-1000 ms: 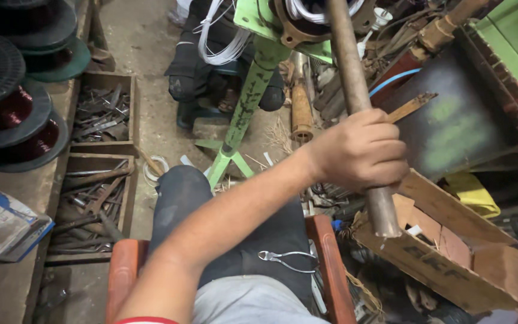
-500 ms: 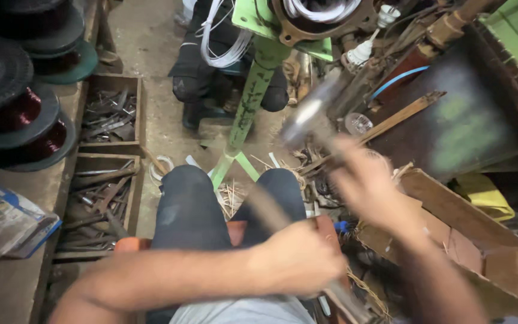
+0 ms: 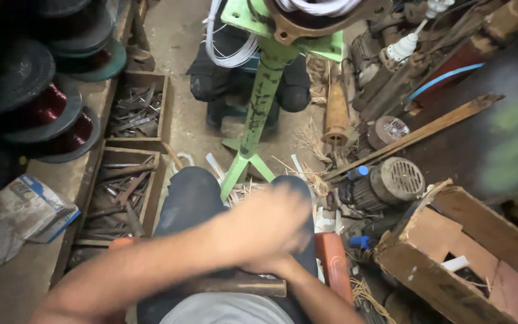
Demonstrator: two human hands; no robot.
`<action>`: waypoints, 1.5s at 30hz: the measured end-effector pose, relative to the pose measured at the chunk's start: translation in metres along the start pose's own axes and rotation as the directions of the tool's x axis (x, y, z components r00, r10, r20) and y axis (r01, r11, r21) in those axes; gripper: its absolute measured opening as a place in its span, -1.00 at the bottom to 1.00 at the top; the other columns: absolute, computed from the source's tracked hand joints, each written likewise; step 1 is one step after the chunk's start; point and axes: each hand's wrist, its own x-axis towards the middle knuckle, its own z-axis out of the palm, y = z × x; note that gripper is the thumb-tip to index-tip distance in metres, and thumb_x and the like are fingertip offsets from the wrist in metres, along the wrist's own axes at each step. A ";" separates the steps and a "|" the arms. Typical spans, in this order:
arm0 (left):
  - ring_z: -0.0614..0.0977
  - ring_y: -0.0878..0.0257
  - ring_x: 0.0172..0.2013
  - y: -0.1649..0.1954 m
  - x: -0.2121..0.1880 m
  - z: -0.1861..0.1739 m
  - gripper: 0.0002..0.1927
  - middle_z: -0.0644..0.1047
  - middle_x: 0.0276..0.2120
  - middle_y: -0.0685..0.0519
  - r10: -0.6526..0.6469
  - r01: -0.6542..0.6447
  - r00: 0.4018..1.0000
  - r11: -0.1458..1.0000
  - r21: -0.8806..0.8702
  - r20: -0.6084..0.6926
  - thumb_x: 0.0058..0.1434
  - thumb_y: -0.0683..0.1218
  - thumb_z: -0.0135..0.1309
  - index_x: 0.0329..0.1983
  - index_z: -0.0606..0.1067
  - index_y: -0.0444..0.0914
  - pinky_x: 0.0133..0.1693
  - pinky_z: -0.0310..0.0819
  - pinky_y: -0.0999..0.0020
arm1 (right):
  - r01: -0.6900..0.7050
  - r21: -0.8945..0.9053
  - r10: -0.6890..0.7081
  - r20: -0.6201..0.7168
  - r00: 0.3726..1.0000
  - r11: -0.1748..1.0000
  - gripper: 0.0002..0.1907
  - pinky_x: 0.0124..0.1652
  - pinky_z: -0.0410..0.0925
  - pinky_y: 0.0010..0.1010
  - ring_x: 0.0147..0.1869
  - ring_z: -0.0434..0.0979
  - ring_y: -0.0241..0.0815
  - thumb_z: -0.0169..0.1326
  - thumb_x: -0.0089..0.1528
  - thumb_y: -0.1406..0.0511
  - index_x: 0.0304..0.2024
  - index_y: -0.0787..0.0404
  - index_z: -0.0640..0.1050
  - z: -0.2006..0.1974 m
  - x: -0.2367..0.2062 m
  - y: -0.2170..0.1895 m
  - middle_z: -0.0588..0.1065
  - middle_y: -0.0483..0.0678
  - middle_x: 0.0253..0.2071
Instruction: The person sits at a green winding stand and first works a wooden rod, then loops a length of white wire by hand into a coil. They place the coil onto the reel of the stand, thread the wire end, and use a long wooden stick to wind and guide the wire onto the reel, tucking the end in place.
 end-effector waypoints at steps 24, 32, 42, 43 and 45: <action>0.44 0.05 0.25 -0.174 0.191 -0.044 -0.29 0.45 0.19 -0.03 0.196 0.175 0.398 0.943 0.284 -0.896 0.26 -0.16 0.29 0.44 0.27 -0.21 0.37 0.12 0.11 | -0.064 -0.214 -0.007 -0.313 0.950 0.975 -0.83 0.03 0.43 -0.17 0.05 0.59 0.02 0.17 0.26 0.28 -0.11 0.15 0.60 -0.049 0.001 -0.014 0.52 -0.01 0.00; 0.56 0.13 0.13 -0.265 0.120 -0.090 -0.53 0.52 0.07 -0.04 0.055 -0.268 0.716 0.942 -0.201 -0.696 0.25 -0.25 0.22 0.21 0.40 -0.25 0.19 0.48 0.14 | -0.087 -0.192 0.016 -0.346 0.938 0.977 -0.83 0.04 0.43 -0.20 0.10 0.58 -0.04 0.19 0.26 0.28 -0.09 0.14 0.60 -0.069 -0.009 -0.022 0.51 -0.06 0.04; 0.33 -0.34 0.20 -0.184 0.082 -0.123 -0.39 0.33 0.16 -0.44 -0.060 0.406 0.490 0.898 0.167 -0.869 0.26 -0.21 0.20 0.32 0.26 -0.47 0.23 0.21 -0.13 | 0.032 -0.237 -0.096 -0.266 0.959 0.971 -0.84 0.01 0.41 -0.20 0.07 0.57 -0.07 0.17 0.31 0.25 -0.08 0.12 0.60 -0.064 -0.026 -0.030 0.50 -0.08 0.04; 0.35 -0.26 0.21 -0.161 0.101 -0.110 -0.46 0.38 0.13 -0.30 -0.088 0.453 0.457 0.879 0.146 -0.885 0.24 -0.18 0.18 0.25 0.32 -0.38 0.26 0.20 -0.10 | 0.025 -0.220 -0.085 -0.265 0.960 0.975 -0.84 0.00 0.41 -0.20 0.05 0.57 -0.07 0.17 0.31 0.24 -0.08 0.13 0.61 -0.064 -0.026 -0.029 0.51 -0.07 0.02; 0.40 -0.10 0.20 -0.120 0.147 -0.087 -0.62 0.46 0.09 -0.07 0.014 0.334 0.441 0.926 0.178 -0.898 0.25 -0.06 0.24 0.10 0.45 -0.16 0.29 0.16 -0.08 | 0.031 -0.204 -0.089 -0.281 0.956 0.978 -0.83 -0.01 0.42 -0.19 0.04 0.57 -0.05 0.16 0.31 0.25 -0.09 0.14 0.60 -0.064 -0.026 -0.027 0.51 -0.06 -0.01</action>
